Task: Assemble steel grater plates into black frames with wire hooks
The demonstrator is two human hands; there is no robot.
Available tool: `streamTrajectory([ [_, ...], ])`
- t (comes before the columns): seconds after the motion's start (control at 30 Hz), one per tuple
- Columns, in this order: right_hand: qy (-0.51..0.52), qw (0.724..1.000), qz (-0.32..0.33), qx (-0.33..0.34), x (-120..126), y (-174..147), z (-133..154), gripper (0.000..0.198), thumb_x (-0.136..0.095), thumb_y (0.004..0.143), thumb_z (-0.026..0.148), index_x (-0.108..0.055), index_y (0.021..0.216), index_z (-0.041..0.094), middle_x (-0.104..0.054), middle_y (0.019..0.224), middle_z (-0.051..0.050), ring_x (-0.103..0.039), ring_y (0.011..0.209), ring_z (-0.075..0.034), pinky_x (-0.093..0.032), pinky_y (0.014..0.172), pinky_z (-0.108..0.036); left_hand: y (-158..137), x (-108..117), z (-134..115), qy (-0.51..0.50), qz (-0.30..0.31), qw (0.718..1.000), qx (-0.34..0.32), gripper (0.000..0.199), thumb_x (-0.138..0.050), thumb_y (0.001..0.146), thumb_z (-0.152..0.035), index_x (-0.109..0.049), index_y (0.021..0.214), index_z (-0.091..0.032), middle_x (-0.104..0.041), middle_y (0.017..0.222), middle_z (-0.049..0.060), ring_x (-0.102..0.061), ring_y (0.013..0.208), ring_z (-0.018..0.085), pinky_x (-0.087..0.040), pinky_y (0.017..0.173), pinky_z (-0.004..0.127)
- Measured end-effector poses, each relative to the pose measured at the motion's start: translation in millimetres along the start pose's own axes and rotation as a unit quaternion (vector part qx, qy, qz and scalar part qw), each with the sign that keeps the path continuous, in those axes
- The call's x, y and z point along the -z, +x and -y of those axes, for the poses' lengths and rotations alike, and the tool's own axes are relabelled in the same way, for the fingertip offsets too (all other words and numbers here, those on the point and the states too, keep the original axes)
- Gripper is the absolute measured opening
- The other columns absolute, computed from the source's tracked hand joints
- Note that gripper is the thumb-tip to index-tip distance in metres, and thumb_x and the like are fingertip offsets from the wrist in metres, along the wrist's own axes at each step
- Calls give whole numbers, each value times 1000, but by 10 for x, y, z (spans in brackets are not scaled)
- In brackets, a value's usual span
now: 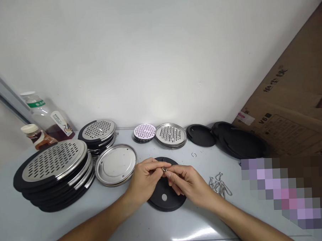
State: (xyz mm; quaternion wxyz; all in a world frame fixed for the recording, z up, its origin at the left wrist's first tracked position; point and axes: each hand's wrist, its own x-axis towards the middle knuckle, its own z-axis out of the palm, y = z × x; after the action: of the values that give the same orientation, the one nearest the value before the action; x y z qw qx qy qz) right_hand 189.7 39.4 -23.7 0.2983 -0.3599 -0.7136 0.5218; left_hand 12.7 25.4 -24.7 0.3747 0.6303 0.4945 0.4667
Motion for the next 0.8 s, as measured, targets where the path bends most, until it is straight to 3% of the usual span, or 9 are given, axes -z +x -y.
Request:
streamTrajectory([
  [0.37,-61,995,-38,62,-4,-22,45,38,-42,100,34,-51,66,20,-46,62,2,-43,58,-12,-35,56,-24,32,-29,-83,-93,20,993,68,19,-59,84,-22,-75,94,-19,-68,84,2,-60,68,13,-50,65,23],
  [0.57,-58,995,-43,69,9,-44,86,38,-46,98,32,-57,65,20,-48,62,1,-46,60,-13,-36,58,-25,55,-10,-104,-136,53,983,108,16,-60,82,-23,-74,87,-17,-64,67,-1,-55,62,11,-47,62,22],
  [0.8,-75,994,-46,58,15,-63,109,35,-46,99,30,-56,67,19,-47,62,2,-45,60,-12,-35,57,-24,94,113,-136,-107,27,989,102,18,-62,84,-26,-75,94,-18,-63,67,-2,-55,64,11,-46,64,21],
])
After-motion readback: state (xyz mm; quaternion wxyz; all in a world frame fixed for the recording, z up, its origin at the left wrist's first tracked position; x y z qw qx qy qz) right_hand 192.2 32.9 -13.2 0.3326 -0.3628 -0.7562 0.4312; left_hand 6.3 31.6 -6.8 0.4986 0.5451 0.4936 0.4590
